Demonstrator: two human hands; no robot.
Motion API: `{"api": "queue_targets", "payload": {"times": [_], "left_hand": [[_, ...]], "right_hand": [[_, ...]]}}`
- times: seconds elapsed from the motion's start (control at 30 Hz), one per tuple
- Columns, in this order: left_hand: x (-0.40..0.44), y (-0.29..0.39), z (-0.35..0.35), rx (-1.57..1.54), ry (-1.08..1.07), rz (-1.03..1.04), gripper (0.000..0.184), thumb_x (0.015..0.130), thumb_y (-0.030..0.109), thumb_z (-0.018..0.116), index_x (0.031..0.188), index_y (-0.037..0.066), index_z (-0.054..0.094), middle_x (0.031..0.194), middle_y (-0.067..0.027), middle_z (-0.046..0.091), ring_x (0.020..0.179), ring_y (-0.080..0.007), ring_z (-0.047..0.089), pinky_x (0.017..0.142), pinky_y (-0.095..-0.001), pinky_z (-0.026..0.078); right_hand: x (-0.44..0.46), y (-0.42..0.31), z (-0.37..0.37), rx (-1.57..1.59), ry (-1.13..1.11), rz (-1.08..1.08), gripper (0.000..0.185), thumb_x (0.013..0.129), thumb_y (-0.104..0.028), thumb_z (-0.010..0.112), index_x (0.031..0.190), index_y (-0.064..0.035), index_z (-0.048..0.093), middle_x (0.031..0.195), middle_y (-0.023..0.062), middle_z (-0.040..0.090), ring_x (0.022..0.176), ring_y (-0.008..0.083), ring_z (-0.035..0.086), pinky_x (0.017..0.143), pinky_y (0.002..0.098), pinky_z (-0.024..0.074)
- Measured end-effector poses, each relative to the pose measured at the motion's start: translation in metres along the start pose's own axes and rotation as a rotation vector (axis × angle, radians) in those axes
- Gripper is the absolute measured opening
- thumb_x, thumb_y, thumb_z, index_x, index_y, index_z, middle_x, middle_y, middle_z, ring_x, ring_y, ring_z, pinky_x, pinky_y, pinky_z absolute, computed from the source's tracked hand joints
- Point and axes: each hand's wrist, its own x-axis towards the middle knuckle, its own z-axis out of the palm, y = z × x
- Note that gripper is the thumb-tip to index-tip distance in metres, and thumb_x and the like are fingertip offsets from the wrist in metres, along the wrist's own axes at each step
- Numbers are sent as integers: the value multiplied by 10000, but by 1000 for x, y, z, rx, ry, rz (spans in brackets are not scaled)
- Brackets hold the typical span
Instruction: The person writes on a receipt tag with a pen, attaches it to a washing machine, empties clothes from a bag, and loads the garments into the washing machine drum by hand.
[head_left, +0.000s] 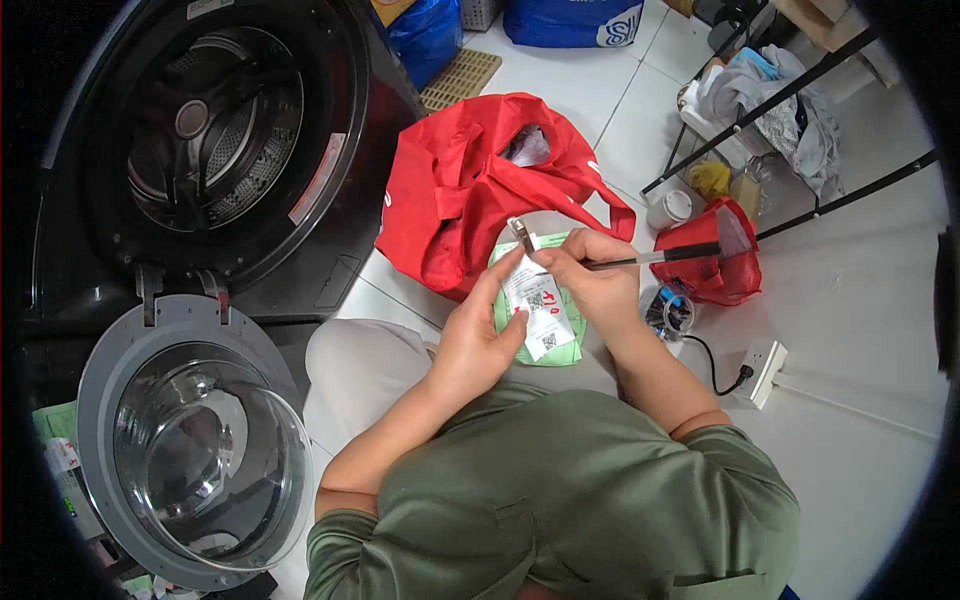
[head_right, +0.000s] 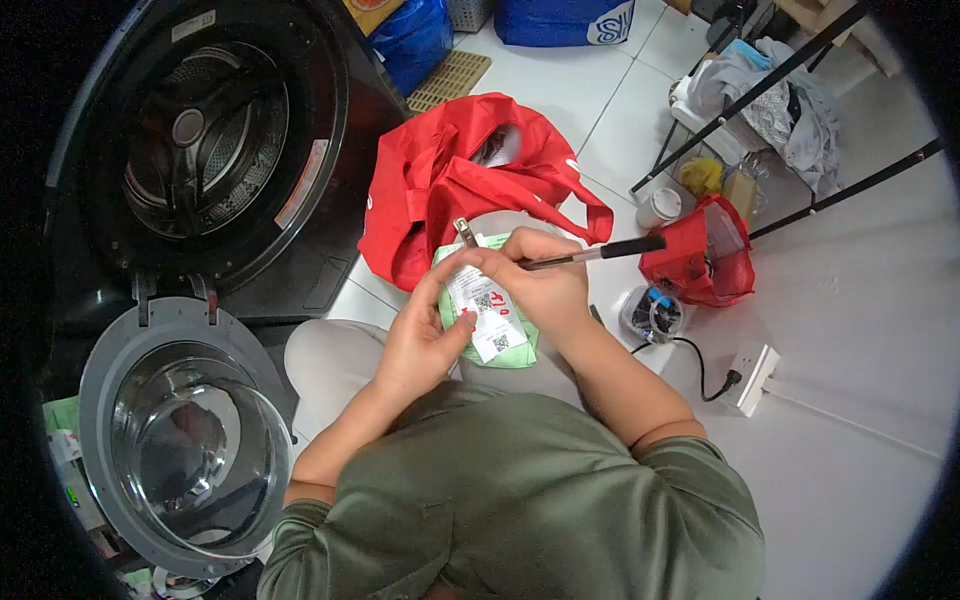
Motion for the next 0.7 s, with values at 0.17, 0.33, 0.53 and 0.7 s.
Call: {"api": "queue_targets", "payload": {"times": [0.17,0.33,0.53,0.7], "left_hand": [[-1,-4,0,-16,-22,-16,583,845,-18,547,1396,29,361,1303,-176,518,1225,-227,503,1008,-314,374],[-1,-4,2,-79,-17,-40,582,852,-35,540,1400,30,355,1288,-155,522,1194,-187,504,999,-301,377],[-1,-6,2,-218,-33,-63,601,855,-85,516,1414,18,320,1283,-129,506,1172,-139,490,984,-278,382],[-1,-4,0,-253,-61,-105,637,841,-149,490,1425,-8,276,1309,-135,463,1205,-175,483,1010,-300,382]], "right_hand": [[5,2,4,-98,90,-85,427,843,-89,700,520,-34,426,517,-37,437,496,40,334,450,251,251],[7,7,6,-126,122,-148,429,851,-102,694,519,-30,432,513,-44,408,492,42,314,443,257,235],[8,3,8,-184,85,-173,423,845,-96,695,523,-27,430,510,-39,374,497,46,296,444,270,222],[8,-1,9,-163,84,-140,419,842,-93,696,529,-20,428,519,-34,380,504,51,303,451,272,225]]}}
